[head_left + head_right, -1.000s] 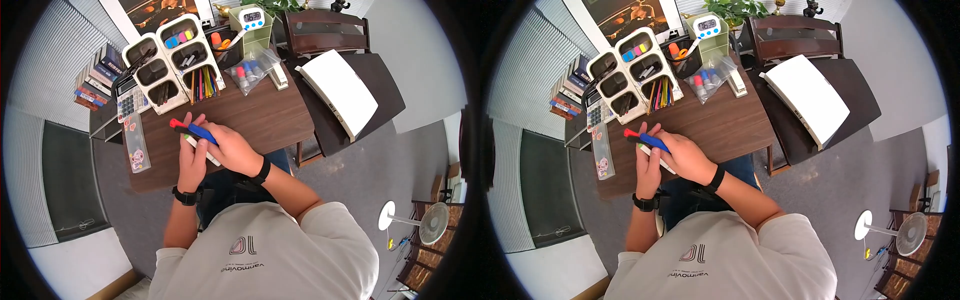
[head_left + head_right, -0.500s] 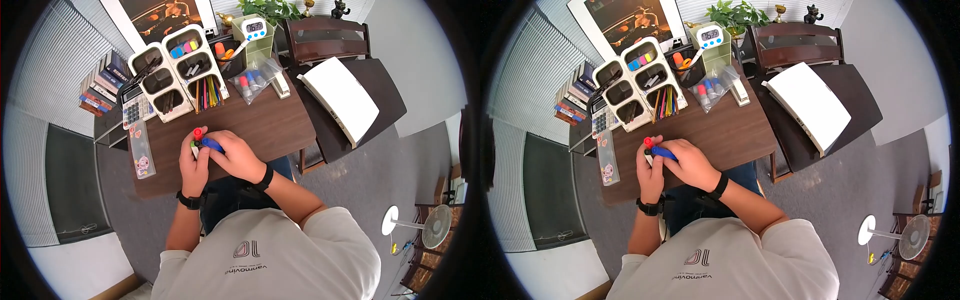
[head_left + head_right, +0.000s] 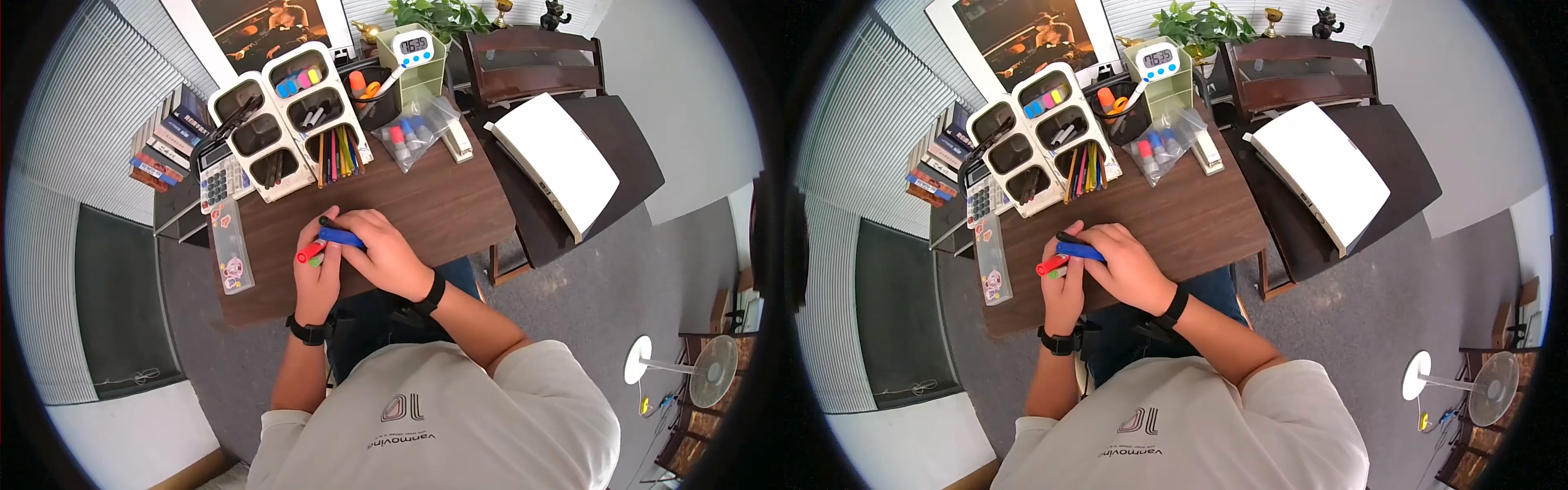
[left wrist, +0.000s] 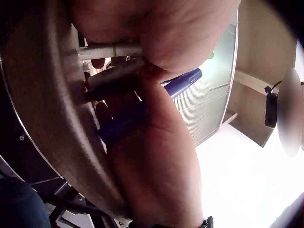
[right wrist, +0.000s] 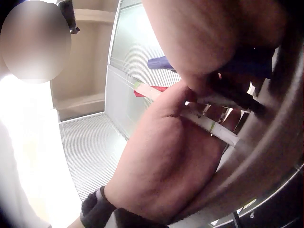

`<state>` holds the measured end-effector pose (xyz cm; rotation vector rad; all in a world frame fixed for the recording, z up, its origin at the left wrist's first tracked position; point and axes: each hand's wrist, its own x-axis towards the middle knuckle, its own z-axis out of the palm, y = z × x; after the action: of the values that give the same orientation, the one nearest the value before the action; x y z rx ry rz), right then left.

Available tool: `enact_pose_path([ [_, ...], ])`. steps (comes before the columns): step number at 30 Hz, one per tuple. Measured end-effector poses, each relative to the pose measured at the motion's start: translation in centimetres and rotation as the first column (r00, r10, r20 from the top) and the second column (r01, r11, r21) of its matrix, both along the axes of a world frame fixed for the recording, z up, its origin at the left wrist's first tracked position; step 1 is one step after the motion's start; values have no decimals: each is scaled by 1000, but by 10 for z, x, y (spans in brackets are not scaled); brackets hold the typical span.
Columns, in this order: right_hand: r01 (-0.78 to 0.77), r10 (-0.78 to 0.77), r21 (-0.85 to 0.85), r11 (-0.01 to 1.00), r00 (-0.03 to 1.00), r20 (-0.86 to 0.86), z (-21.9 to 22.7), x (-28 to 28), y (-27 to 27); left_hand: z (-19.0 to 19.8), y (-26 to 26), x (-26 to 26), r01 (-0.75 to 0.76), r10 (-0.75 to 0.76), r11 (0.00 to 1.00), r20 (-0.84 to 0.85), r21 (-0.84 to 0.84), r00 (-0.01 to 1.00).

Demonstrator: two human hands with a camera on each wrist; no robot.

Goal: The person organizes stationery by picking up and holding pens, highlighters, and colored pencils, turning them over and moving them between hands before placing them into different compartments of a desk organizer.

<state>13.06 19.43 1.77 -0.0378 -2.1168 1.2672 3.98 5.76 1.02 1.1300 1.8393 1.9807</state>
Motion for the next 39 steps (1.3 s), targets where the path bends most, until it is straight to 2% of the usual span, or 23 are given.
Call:
enact_pose_path([
  [3, 0, 2, 69, 998, 1000, -31, -1, -2, 0, 1, -5, -5, 50, -49, 998, 11, -49, 999],
  [6, -18, 14, 116, 993, 999, 33, -1, -1, -2, 5, -8, -10, 100, -105, 990, -46, -98, 993],
  [8, -23, 12, 181, 983, 998, 63, 1, -1, -4, 14, -8, -5, 169, -157, 983, 146, -74, 977],
  [9, -24, 12, 182, 983, 998, 64, 1, -1, -3, 13, -6, -3, 169, -157, 983, 147, -73, 977],
  [11, -17, -5, 214, 977, 995, 102, 0, -1, -3, 11, -4, 0, 155, -157, 982, -7, -105, 988],
  [12, -16, -6, 214, 977, 995, 101, -2, -3, -3, 10, -4, -1, 156, -157, 982, -8, -105, 987],
  [14, 20, -38, 251, 968, 997, 67, -5, -3, -3, 8, -4, -2, 98, -135, 982, -230, -164, 964],
  [15, 20, -38, 251, 968, 997, 70, -3, -1, -5, 6, -5, -3, 99, -135, 982, -226, -163, 965],
  [17, 43, -69, 315, 948, 995, 73, 4, -1, -9, 3, -6, -6, 114, -118, 991, -66, -66, 991],
  [18, 42, -68, 320, 947, 995, 70, 5, -2, -10, 1, -5, -7, 113, -117, 992, -68, -62, 991],
  [20, 95, -108, 300, 949, 994, 29, 5, -2, -12, -4, -5, -7, 65, -80, 992, 142, 104, 987],
  [21, 97, -111, 300, 949, 993, 31, 5, -2, -12, -9, -4, -9, -27, -30, 981, 287, 192, 957],
  [22, 106, -117, 207, 973, 992, 43, 5, -1, -13, -10, -7, -11, -27, -32, 981, 291, 194, 956],
  [23, 113, -120, 116, 987, 991, 55, 5, -1, -12, -10, -11, -15, -62, -91, 951, 466, 301, 880],
  [24, 108, -116, 125, 986, 992, 57, 5, 1, -11, -10, -13, -18, -119, -167, 910, 614, 398, 772],
  [26, -21, 18, 45, 999, 998, 60, 4, 3, -9, -11, -15, -21, -164, -141, 907, 647, 388, 749],
  [30, 25, -17, 130, 991, 998, -60, 11, 3, -13, -6, -20, -21, -116, -222, 906, 691, 407, 688],
  [32, 25, -29, -42, 999, 995, -91, 21, 4, -15, -6, -21, -22, -119, -257, 893, 708, 434, 657],
  [33, 13, -20, -56, 998, 992, -128, 28, 4, -17, -9, -21, -27, -134, -297, 877, 740, 461, 603],
  [34, 7, -13, -43, 999, 991, -130, 38, 1, -18, -11, -22, -31, -150, -336, 862, 767, 484, 546],
  [35, 42, -39, 9, 999, 983, -177, 52, -2, -18, -14, -22, -33, -155, -341, 857, 765, 492, 546],
  [37, 118, -85, 110, 987, 960, -268, 81, -17, -22, -20, -25, -35, -194, -395, 834, 803, 517, 446],
  [39, 185, -127, 204, 961, 955, -269, 90, -49, -21, -17, -24, -31, -204, -389, 833, 807, 514, 444],
])
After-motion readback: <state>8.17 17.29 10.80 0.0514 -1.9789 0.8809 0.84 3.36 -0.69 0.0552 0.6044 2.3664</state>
